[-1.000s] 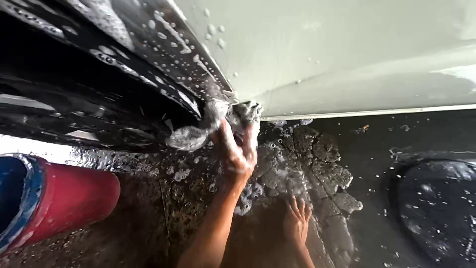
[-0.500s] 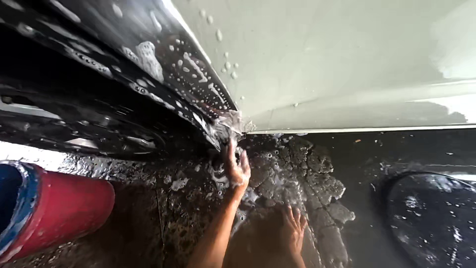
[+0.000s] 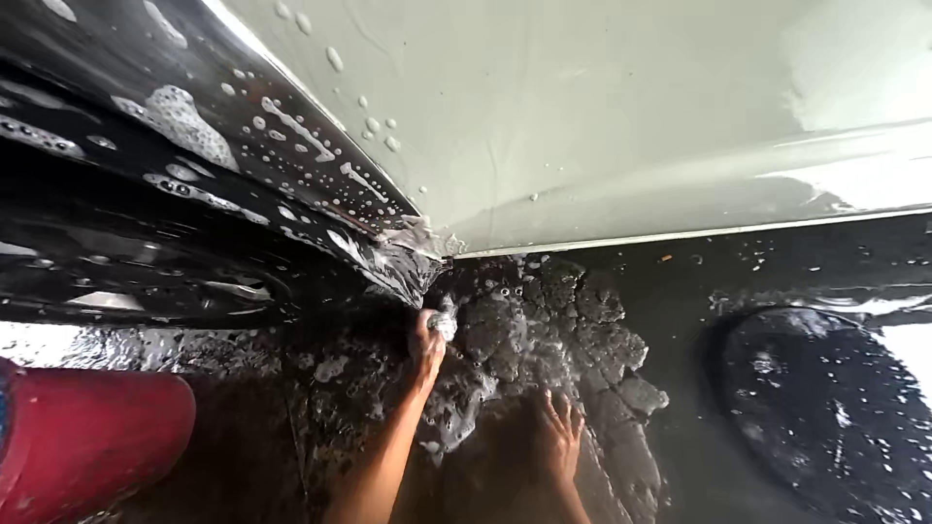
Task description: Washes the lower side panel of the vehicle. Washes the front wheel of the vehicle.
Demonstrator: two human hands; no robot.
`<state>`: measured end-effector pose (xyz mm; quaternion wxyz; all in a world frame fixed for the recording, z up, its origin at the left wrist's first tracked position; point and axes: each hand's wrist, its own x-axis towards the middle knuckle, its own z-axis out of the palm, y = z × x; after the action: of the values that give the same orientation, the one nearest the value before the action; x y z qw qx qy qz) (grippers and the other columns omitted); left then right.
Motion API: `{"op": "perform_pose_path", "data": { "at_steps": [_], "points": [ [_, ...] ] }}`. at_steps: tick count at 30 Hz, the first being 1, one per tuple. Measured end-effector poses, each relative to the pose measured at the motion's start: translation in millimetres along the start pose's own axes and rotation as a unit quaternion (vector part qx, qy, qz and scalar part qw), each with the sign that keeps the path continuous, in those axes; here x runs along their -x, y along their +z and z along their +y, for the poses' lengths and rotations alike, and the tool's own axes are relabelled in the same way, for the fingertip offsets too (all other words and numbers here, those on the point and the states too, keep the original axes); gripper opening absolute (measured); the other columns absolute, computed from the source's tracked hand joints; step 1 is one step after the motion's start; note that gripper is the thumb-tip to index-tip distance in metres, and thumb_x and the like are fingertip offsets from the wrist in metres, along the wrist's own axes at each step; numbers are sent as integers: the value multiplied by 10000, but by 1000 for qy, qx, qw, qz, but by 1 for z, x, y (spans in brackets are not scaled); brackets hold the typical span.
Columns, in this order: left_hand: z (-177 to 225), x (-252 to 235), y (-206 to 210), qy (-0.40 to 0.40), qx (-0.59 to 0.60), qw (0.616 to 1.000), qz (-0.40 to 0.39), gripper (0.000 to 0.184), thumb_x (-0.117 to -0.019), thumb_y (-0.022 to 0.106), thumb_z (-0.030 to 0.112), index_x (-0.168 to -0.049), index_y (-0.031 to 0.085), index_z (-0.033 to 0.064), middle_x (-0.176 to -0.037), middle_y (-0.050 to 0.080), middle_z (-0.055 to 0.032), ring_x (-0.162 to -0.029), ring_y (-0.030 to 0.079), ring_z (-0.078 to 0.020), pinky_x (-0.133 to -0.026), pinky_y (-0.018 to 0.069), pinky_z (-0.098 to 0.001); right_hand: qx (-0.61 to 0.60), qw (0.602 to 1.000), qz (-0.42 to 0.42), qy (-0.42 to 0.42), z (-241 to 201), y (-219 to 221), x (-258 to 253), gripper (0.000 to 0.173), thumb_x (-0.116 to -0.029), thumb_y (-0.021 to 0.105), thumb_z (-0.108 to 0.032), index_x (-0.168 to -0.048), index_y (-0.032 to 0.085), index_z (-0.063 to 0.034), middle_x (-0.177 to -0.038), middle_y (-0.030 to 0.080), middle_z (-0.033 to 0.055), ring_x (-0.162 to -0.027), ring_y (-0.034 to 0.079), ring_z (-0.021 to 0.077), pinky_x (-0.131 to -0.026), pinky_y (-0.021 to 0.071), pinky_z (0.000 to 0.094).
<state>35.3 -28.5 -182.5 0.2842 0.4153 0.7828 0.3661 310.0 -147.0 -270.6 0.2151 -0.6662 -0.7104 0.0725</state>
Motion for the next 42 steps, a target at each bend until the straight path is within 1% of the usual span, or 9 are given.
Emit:
{"op": "perform_pose_path", "data": {
  "at_steps": [4, 9, 11, 15, 19, 25, 31, 35, 42],
  "points": [
    [29, 67, -22, -58, 236, 963, 115, 581, -1057, 415, 160, -1558, 247, -82, -1578, 328, -295, -1456, 379, -287, -1210, 327, -370, -21, 1000, -3, -12, 0, 0, 3, 432, -965, 425, -28, -1269, 725, -91, -1417, 628, 95, -1396, 484, 425, -1179, 238, 672],
    [113, 90, -50, 85, 362, 892, 257, 441, -1022, 524, 120, -1403, 444, -87, -1251, 621, -132, -1135, 622, -90, -1008, 528, -290, -49, 998, 9, -34, 3, -1, 2, 428, -940, 433, 13, -1233, 737, -55, -1407, 629, 129, -1385, 479, 468, -1167, 215, 705],
    [130, 72, -56, 259, 279, 887, 261, 486, -1018, 595, 218, -1450, 459, 42, -1304, 647, -27, -1164, 625, -45, -992, 540, -272, -44, 998, 7, -38, 3, -1, 2, 435, -926, 431, 33, -1217, 744, -51, -1395, 638, 131, -1376, 487, 474, -1161, 226, 709],
    [131, 22, -28, 310, -96, 856, 403, 650, -968, 649, 369, -1473, 443, 15, -1340, 604, -225, -1140, 621, -270, -955, 492, -377, -9, 999, -16, -32, 1, -3, 4, 459, -909, 446, 41, -1252, 731, -70, -1417, 621, 129, -1396, 472, 457, -1177, 226, 683],
    [97, 21, 4, 304, -36, 903, 303, 569, -896, 675, 252, -1297, 591, -143, -1010, 731, -255, -894, 734, -326, -824, 593, -424, -13, 999, -31, -36, -3, -15, -3, 481, -881, 462, 24, -1289, 706, -55, -1427, 606, 161, -1400, 455, 477, -1183, 210, 682],
    [114, 2, -19, 319, -29, 889, 326, 367, -856, 686, 276, -1051, 652, -34, -857, 697, -158, -765, 702, -246, -668, 581, -376, 22, 999, -40, -13, -9, -12, -3, 497, -875, 464, 77, -1249, 742, -100, -1404, 624, 156, -1356, 505, 483, -1163, 292, 657],
    [86, 10, -7, 338, 3, 892, 300, 406, -901, 651, 209, -1144, 676, -116, -898, 748, -195, -830, 739, -253, -798, 599, -374, 42, 999, -15, -32, -3, -2, -7, 503, -874, 468, 69, -1242, 750, -127, -1390, 642, 126, -1334, 542, 450, -1150, 337, 622],
    [122, -8, -19, 367, 15, 856, 365, 371, -900, 648, 232, -1134, 608, -52, -840, 696, -151, -713, 697, -197, -614, 578, -316, 31, 999, -15, -28, -4, -4, -2, 479, -894, 456, 43, -1224, 758, -127, -1392, 643, 113, -1352, 526, 446, -1152, 320, 643],
    [54, 1, 35, 193, 120, 922, 313, 362, -903, 643, 66, -1158, 629, -190, -1064, 690, -325, -1028, 698, -361, -975, 543, -419, 6, 1000, 2, -20, 4, 11, -1, 443, -930, 448, 1, -1226, 754, -123, -1392, 647, 87, -1378, 503, 428, -1180, 269, 646]
  ]
}}
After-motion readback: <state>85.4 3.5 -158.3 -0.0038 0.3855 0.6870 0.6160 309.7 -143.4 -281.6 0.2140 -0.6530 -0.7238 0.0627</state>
